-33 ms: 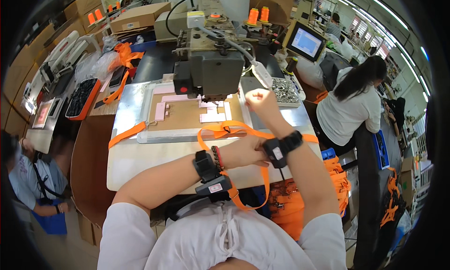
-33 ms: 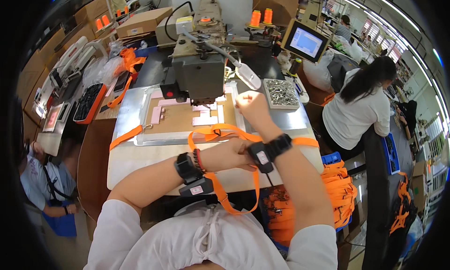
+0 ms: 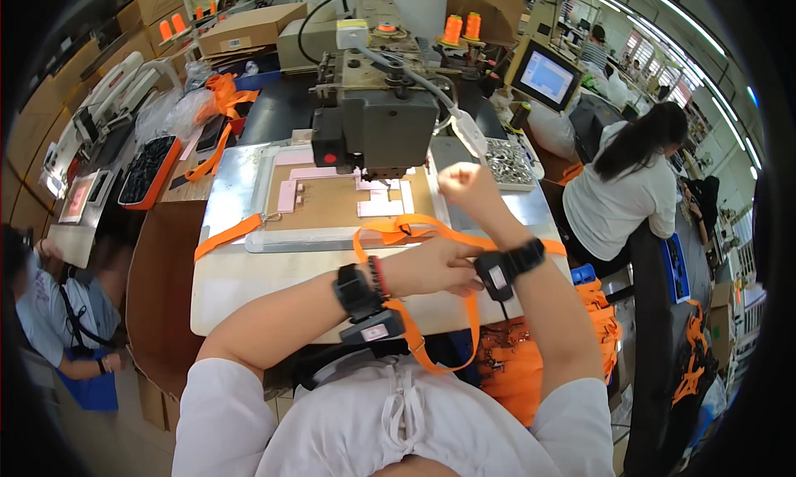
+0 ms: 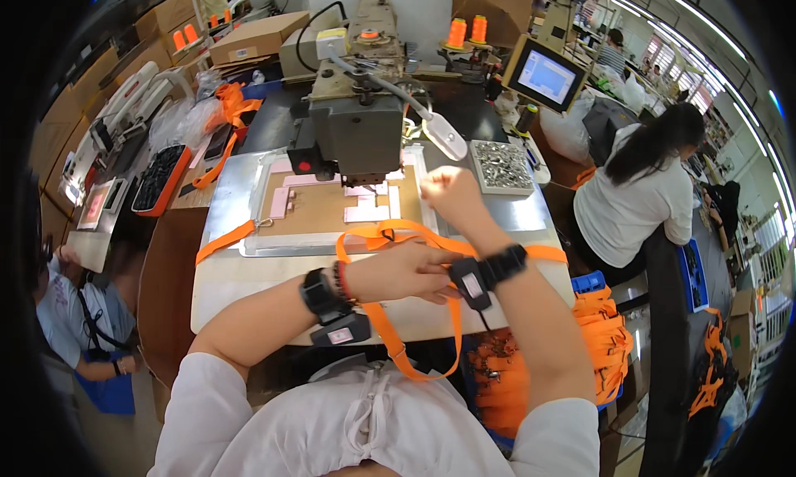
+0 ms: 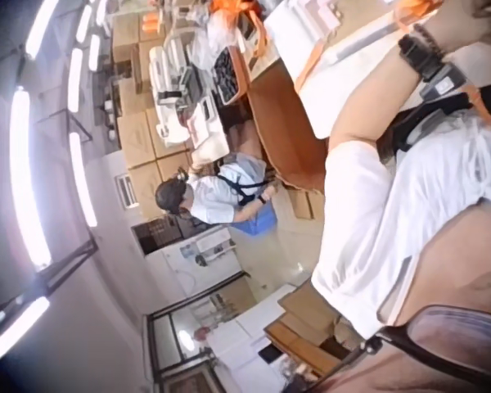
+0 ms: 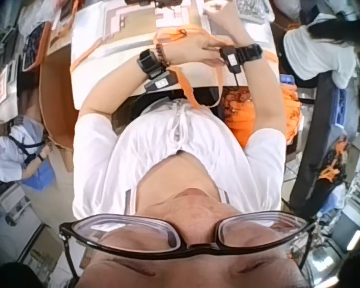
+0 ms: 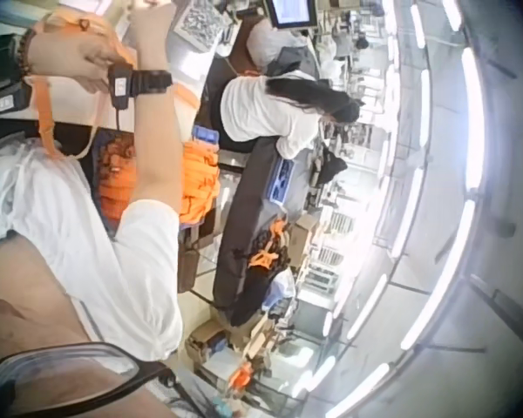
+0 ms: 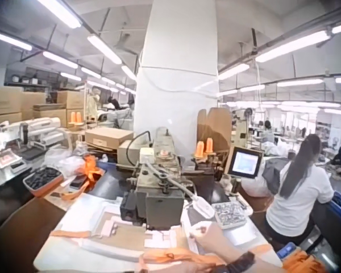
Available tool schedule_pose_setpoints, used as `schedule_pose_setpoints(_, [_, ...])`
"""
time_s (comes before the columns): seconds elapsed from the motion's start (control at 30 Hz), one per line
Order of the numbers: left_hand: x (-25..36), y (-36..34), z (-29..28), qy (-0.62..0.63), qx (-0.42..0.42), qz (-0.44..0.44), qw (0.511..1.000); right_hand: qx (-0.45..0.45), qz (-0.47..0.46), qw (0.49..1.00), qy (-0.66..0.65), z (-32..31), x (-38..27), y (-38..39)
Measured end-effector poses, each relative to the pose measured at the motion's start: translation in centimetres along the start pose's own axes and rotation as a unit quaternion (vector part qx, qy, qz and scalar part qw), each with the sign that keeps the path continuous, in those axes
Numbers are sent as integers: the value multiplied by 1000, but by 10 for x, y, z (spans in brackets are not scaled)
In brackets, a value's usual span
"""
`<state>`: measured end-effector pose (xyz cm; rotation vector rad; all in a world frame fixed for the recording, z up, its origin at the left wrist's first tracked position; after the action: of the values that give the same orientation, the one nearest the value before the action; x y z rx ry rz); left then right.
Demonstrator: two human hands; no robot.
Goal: The person operates a sewing machine to stitch orange webbing straps. They repeatedly feed the strap through the machine, guide it under the needle, and pull it through to complete the stitching. The person also handles a black plastic buckle, attaching it to the strap and adjusting the strap's position on the machine bed.
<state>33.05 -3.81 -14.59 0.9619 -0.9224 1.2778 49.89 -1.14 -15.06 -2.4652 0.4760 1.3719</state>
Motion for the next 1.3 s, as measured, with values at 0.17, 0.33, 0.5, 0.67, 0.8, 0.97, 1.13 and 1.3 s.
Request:
schedule_pose_setpoints(0.17, [22,54,-66,-16,233,34,972,-48,-62,996,52,-8,-27,46])
schedule_pose_setpoints(0.33, [-3,65,-102,80,421,87,899,-205,-52,977,-7,32,-50,59])
schedule_pose_setpoints(0.5, [3,68,-135,93,477,146,862,-320,-101,941,-43,74,-84,70])
schedule_pose_setpoints(0.67, [-2,83,-162,182,587,209,761,-252,-199,947,17,114,-118,90])
schedule_pose_setpoints(0.8, [11,107,-193,-31,679,274,681,-170,-242,955,4,149,-125,91])
schedule_pose_setpoints(0.97, [23,124,-199,-198,730,229,613,-253,-126,956,-76,168,-113,81])
schedule_pose_setpoints(1.13, [47,115,-173,-418,697,195,549,-350,-149,917,-122,169,-115,81])
schedule_pose_setpoints(1.3, [54,100,-156,-532,667,134,504,-413,-128,885,-170,168,-107,90])
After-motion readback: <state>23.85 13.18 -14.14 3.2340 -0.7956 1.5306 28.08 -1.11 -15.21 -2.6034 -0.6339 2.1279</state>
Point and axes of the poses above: each hand's wrist, its own y-axis away from the middle knuckle, its own z-axis out of the palm, x = y × z, the point moved 4 cm from there along -y, towards the middle knuckle, and after that the axes turned 6 degrees about y, right-handed, at the moved point
